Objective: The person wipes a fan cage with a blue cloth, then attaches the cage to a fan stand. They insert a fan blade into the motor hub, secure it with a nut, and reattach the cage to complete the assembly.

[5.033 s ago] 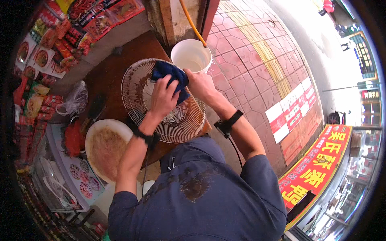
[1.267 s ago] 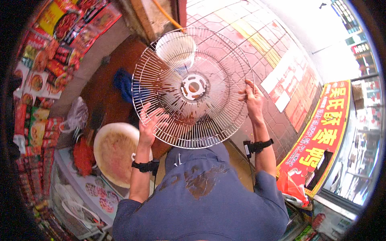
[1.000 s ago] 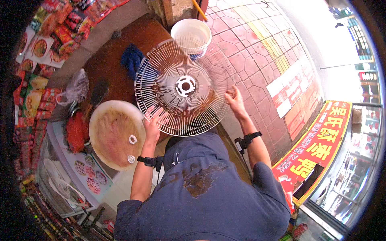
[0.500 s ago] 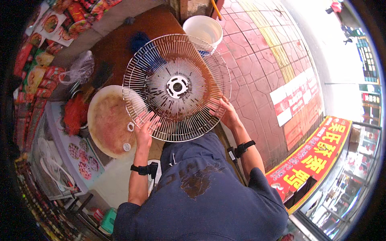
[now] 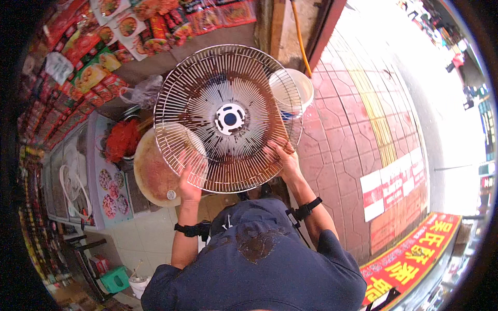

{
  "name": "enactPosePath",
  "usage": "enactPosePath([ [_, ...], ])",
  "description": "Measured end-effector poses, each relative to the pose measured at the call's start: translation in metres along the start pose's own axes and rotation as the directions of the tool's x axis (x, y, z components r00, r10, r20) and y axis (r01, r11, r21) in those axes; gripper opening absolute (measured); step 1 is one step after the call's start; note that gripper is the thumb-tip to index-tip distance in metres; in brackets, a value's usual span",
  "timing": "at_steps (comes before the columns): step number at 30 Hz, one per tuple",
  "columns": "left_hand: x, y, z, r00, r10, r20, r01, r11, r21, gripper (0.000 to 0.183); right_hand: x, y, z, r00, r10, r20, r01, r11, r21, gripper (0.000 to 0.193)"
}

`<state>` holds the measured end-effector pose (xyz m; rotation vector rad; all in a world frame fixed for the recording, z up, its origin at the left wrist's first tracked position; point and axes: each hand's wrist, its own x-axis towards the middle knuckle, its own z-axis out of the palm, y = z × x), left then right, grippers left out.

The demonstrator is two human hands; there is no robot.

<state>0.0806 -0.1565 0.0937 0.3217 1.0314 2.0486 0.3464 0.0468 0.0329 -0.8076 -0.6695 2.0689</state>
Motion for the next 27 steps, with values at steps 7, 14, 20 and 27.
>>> enactPosePath([
  [7,-0.019,-0.028,0.029,1.0,-0.008,-0.027,0.005,0.996,-0.092,0.059,0.015,-0.061,0.03,0.994,0.018,0.104,-0.006,0.994,-0.107,0.037],
  [14,-0.029,-0.044,0.038,0.973,0.015,-0.229,-0.077,0.96,-0.268,0.043,0.048,-0.096,0.056,0.917,0.171,0.361,-0.13,0.982,-0.136,0.044],
  [20,-0.091,-0.058,0.061,0.855,0.152,-0.495,-0.267,0.949,-0.169,0.043,0.055,-0.137,0.048,0.754,0.472,0.457,-0.231,0.842,-0.487,0.055],
  [27,-0.204,-0.079,0.049,0.631,0.165,-0.758,-0.407,0.902,-0.142,0.039,0.072,-0.101,0.094,0.448,0.803,0.394,-0.213,0.524,-0.825,0.049],
])
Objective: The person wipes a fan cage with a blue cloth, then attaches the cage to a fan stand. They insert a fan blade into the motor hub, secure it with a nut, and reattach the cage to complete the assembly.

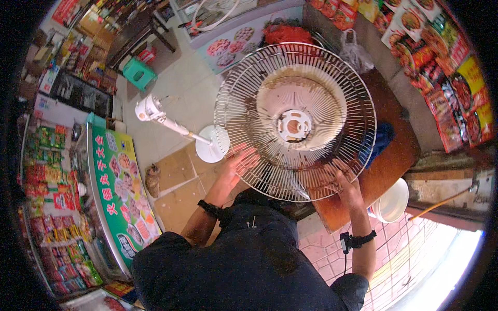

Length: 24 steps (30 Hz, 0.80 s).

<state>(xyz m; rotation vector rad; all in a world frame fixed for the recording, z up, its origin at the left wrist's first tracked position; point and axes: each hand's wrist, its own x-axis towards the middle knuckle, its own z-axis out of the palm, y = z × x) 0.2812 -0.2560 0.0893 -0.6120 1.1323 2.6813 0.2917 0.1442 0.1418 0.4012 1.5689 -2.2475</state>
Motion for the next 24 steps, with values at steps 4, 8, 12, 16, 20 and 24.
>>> enactPosePath([
  [4,-0.022,0.018,-0.038,0.991,0.101,-0.092,-0.101,0.995,0.002,0.043,0.032,-0.008,0.043,0.971,0.005,0.237,0.002,1.0,-0.027,0.049],
  [8,-0.028,0.05,-0.07,0.977,0.197,-0.083,-0.195,0.98,0.025,0.057,0.058,0.014,0.096,0.979,0.002,0.205,-0.016,0.997,0.069,0.057],
  [12,-0.015,0.086,-0.117,0.966,0.257,0.018,-0.253,0.96,-0.122,0.066,0.081,0.051,0.141,0.987,0.054,0.152,-0.091,0.964,0.251,0.062],
  [16,-0.007,0.12,-0.193,0.958,0.284,-0.032,-0.285,0.944,-0.166,0.063,0.092,0.077,0.174,0.975,0.109,0.191,-0.152,0.961,0.23,0.063],
  [20,0.006,0.149,-0.276,0.899,0.254,-0.358,-0.241,0.967,0.08,0.051,0.097,0.096,0.204,0.981,0.103,0.165,-0.15,0.94,0.306,0.067],
  [24,0.041,0.178,-0.329,0.815,0.332,-0.475,-0.308,0.942,0.13,0.027,0.101,0.112,0.24,0.984,0.178,0.023,-0.177,0.94,0.292,0.073],
])
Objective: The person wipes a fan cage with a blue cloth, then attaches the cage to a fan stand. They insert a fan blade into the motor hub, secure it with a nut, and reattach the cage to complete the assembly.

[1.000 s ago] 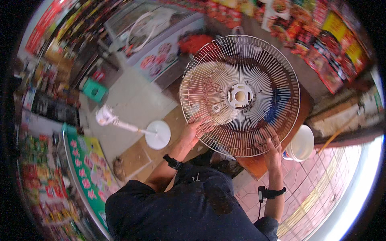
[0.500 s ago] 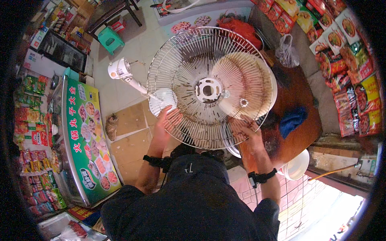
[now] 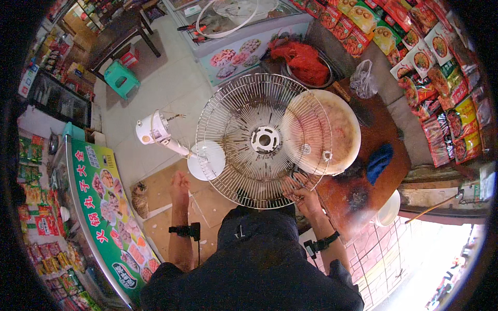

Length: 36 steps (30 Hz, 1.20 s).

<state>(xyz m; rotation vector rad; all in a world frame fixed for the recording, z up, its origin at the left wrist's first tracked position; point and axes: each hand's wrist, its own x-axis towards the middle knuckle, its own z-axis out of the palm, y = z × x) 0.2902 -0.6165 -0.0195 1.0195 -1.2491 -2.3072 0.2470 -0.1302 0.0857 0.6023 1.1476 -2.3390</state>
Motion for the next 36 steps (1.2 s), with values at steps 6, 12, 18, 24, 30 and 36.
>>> enactPosePath([
  [6,0.045,0.014,-0.005,1.0,0.023,0.011,-0.022,0.998,-0.058,0.013,0.038,0.013,0.032,0.998,0.053,-0.044,-0.052,0.998,0.039,0.061],
  [12,0.051,0.045,-0.042,0.998,0.051,-0.049,-0.054,0.996,-0.075,0.018,0.124,0.035,0.056,0.998,0.009,-0.069,-0.017,0.994,-0.107,0.054],
  [18,0.09,0.093,-0.084,0.991,0.031,-0.129,-0.032,0.999,-0.004,0.023,0.154,0.063,0.094,0.99,-0.018,-0.138,0.019,1.0,0.011,0.046],
  [24,0.175,0.135,-0.123,0.994,-0.049,0.102,0.04,0.996,0.082,0.024,0.148,0.141,0.117,0.95,-0.14,-0.279,0.145,0.989,-0.001,0.058],
  [30,0.255,0.197,-0.162,0.953,-0.203,0.224,0.161,0.968,0.194,0.027,0.081,0.254,0.16,0.83,-0.174,-0.53,0.216,0.976,0.017,0.049],
  [36,0.339,0.208,-0.114,0.811,-0.267,0.521,-0.089,0.824,0.56,0.044,0.024,0.351,0.192,0.787,-0.139,-0.602,0.332,0.917,0.222,0.047],
])
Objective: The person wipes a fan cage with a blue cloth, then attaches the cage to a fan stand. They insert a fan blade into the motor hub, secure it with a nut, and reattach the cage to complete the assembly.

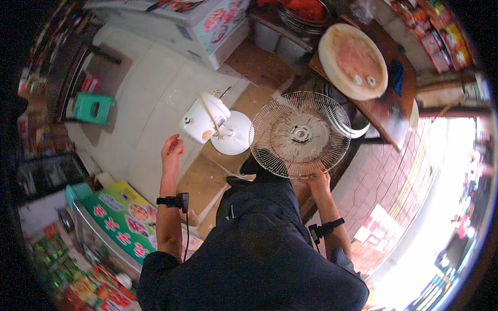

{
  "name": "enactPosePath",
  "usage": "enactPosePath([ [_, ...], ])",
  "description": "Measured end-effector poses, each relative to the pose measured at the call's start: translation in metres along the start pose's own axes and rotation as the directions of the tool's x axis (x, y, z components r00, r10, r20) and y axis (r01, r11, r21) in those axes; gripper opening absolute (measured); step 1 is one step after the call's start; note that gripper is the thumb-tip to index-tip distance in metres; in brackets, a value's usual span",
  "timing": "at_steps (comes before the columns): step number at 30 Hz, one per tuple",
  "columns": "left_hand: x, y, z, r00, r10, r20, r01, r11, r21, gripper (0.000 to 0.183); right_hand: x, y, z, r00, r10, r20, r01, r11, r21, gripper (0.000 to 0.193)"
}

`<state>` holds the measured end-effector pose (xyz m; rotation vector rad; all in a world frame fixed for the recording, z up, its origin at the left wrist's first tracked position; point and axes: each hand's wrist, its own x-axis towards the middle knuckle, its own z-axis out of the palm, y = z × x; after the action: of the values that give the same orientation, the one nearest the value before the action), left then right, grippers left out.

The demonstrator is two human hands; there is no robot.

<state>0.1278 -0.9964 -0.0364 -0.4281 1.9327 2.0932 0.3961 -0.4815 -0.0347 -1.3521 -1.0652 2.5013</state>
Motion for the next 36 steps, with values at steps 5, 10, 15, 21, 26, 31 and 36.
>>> enactPosePath([
  [5,0.068,-0.024,-0.002,0.915,0.011,0.403,-0.174,0.913,0.37,0.065,0.005,0.078,0.003,0.988,-0.148,-0.04,0.143,0.984,-0.105,0.026],
  [10,0.138,-0.045,0.008,0.62,0.131,0.774,-0.719,0.489,0.493,0.066,-0.028,0.107,0.022,0.965,-0.25,-0.079,0.191,0.876,-0.442,0.022],
  [15,0.198,-0.052,0.037,0.372,-0.001,0.928,-0.883,0.307,0.355,0.065,-0.082,0.155,0.089,0.929,-0.151,-0.337,0.167,0.986,0.018,0.033],
  [21,0.229,-0.061,0.064,0.07,-0.126,0.99,-0.948,0.299,0.105,0.063,-0.138,0.257,0.169,0.777,0.039,-0.628,0.395,0.747,0.535,0.05],
  [26,0.239,-0.064,0.078,-0.169,-0.191,0.967,-0.935,0.34,-0.096,0.061,-0.18,0.336,0.271,0.672,0.044,-0.739,0.573,0.602,0.556,0.039],
  [31,0.233,-0.065,0.087,-0.341,-0.23,0.912,-0.896,0.373,-0.241,0.06,-0.211,0.385,0.361,0.614,0.112,-0.781,0.696,0.39,0.603,0.028],
  [36,0.23,-0.07,0.088,-0.405,-0.225,0.886,-0.885,0.34,-0.318,0.059,-0.222,0.429,0.394,0.561,0.188,-0.806,0.733,0.34,0.59,0.023],
])
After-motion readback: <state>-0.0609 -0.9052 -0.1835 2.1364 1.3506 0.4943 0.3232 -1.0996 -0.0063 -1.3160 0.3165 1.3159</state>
